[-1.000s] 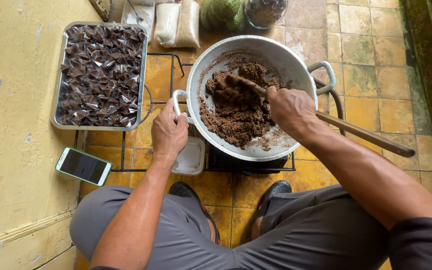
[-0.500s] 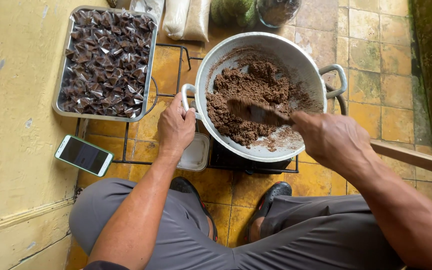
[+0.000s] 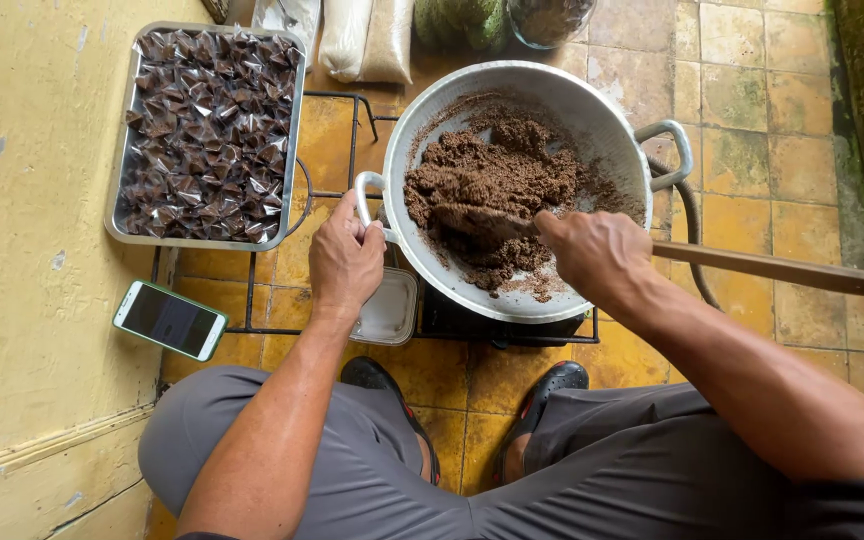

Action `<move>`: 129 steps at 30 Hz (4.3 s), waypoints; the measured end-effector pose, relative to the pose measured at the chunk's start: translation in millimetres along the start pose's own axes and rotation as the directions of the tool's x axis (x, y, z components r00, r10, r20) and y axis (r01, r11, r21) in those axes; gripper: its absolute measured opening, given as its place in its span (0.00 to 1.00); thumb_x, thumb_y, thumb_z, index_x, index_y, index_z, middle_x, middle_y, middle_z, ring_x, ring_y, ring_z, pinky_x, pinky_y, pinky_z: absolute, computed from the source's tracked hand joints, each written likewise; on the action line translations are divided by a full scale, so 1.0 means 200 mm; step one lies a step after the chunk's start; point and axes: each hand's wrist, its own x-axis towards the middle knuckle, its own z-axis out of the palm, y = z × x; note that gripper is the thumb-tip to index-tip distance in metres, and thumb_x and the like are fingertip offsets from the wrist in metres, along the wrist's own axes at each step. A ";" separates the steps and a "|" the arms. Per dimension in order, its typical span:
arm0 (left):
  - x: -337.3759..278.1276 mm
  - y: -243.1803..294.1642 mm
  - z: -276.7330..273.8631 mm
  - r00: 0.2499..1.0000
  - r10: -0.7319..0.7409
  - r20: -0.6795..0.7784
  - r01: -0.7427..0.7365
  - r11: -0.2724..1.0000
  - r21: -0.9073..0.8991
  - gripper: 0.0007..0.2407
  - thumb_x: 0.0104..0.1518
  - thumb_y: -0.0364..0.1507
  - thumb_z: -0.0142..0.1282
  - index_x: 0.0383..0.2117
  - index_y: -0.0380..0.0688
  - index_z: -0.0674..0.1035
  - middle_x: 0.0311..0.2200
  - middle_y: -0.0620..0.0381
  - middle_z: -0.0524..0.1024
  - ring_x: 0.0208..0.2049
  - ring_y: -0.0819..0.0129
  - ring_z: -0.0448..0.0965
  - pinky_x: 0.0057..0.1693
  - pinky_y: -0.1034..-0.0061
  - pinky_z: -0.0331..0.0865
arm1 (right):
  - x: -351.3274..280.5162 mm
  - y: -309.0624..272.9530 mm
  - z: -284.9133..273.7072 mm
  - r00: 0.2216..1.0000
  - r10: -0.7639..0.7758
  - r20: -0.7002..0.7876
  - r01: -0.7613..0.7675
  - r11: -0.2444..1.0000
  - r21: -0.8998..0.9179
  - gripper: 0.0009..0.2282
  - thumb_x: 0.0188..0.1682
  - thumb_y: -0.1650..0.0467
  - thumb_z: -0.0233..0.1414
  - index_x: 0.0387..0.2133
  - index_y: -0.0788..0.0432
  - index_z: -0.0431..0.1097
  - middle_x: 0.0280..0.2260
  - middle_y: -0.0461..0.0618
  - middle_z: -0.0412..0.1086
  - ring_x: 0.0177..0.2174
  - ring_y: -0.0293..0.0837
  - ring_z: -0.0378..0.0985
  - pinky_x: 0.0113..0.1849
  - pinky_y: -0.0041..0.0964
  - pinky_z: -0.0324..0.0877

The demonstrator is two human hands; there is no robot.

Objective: Stirring a thick brown food mixture in a large pot using a wooden paddle

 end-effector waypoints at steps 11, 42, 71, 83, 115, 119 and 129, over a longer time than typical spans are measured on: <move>0.02 -0.03 0.02 1.000 0.013 0.008 -0.013 1.000 0.003 0.23 0.59 0.28 0.52 0.61 0.29 0.68 0.21 0.53 0.81 0.30 0.61 0.84 0.45 0.62 0.76 | -0.03 0.06 -0.14 0.990 0.140 0.027 -0.143 0.980 0.140 0.14 0.59 0.74 0.40 0.55 0.55 0.68 0.26 0.61 0.77 0.13 0.38 0.71 0.17 0.32 0.67; 0.03 -0.02 0.05 0.999 -0.047 -0.007 0.048 0.990 0.132 0.24 0.58 0.32 0.54 0.62 0.37 0.70 0.21 0.59 0.81 0.29 0.55 0.81 0.41 0.55 0.72 | -0.09 0.07 -0.07 0.980 0.179 0.086 -0.182 0.983 0.027 0.12 0.65 0.64 0.39 0.38 0.54 0.69 0.13 0.39 0.60 0.12 0.36 0.58 0.13 0.32 0.57; 0.01 -0.04 0.05 0.999 -0.035 -0.012 0.035 0.998 0.043 0.24 0.58 0.31 0.50 0.62 0.33 0.69 0.25 0.46 0.82 0.39 0.41 0.83 0.48 0.47 0.74 | 0.19 0.15 -0.01 0.970 0.243 0.014 -0.235 0.919 0.316 0.18 0.64 0.64 0.37 0.39 0.61 0.73 0.21 0.59 0.72 0.24 0.55 0.82 0.32 0.53 0.79; 0.01 -0.04 0.04 0.999 -0.032 0.001 0.032 0.999 0.038 0.23 0.59 0.30 0.50 0.61 0.31 0.69 0.23 0.51 0.83 0.36 0.49 0.85 0.47 0.51 0.76 | -0.28 0.07 -0.39 0.979 0.133 -0.156 -0.142 0.989 -0.044 0.11 0.64 0.67 0.39 0.36 0.53 0.70 0.20 0.51 0.74 0.15 0.40 0.76 0.22 0.33 0.72; 0.05 -0.05 0.09 0.997 -0.078 0.011 0.074 0.977 0.199 0.25 0.60 0.33 0.51 0.65 0.37 0.67 0.34 0.39 0.82 0.37 0.36 0.79 0.41 0.45 0.70 | 0.06 0.23 0.01 0.974 0.072 -0.216 -0.082 0.996 -0.040 0.15 0.64 0.58 0.42 0.35 0.53 0.67 0.12 0.36 0.59 0.10 0.34 0.51 0.13 0.29 0.52; 0.05 -0.06 0.10 0.999 -0.054 -0.006 0.054 0.976 0.211 0.25 0.59 0.34 0.51 0.63 0.36 0.68 0.38 0.37 0.81 0.40 0.34 0.79 0.43 0.45 0.70 | -0.09 0.29 -0.08 0.971 0.061 -0.233 -0.097 0.984 -0.148 0.13 0.65 0.57 0.39 0.39 0.47 0.67 0.15 0.34 0.64 0.10 0.33 0.55 0.13 0.26 0.56; 0.03 0.00 0.06 0.996 -0.090 0.007 0.087 0.978 0.188 0.25 0.59 0.33 0.50 0.65 0.39 0.67 0.24 0.50 0.80 0.32 0.45 0.79 0.37 0.49 0.69 | -0.28 0.19 -0.02 0.992 0.059 0.113 -0.041 0.987 -0.157 0.13 0.61 0.53 0.35 0.38 0.43 0.61 0.13 0.35 0.61 0.12 0.32 0.58 0.15 0.26 0.57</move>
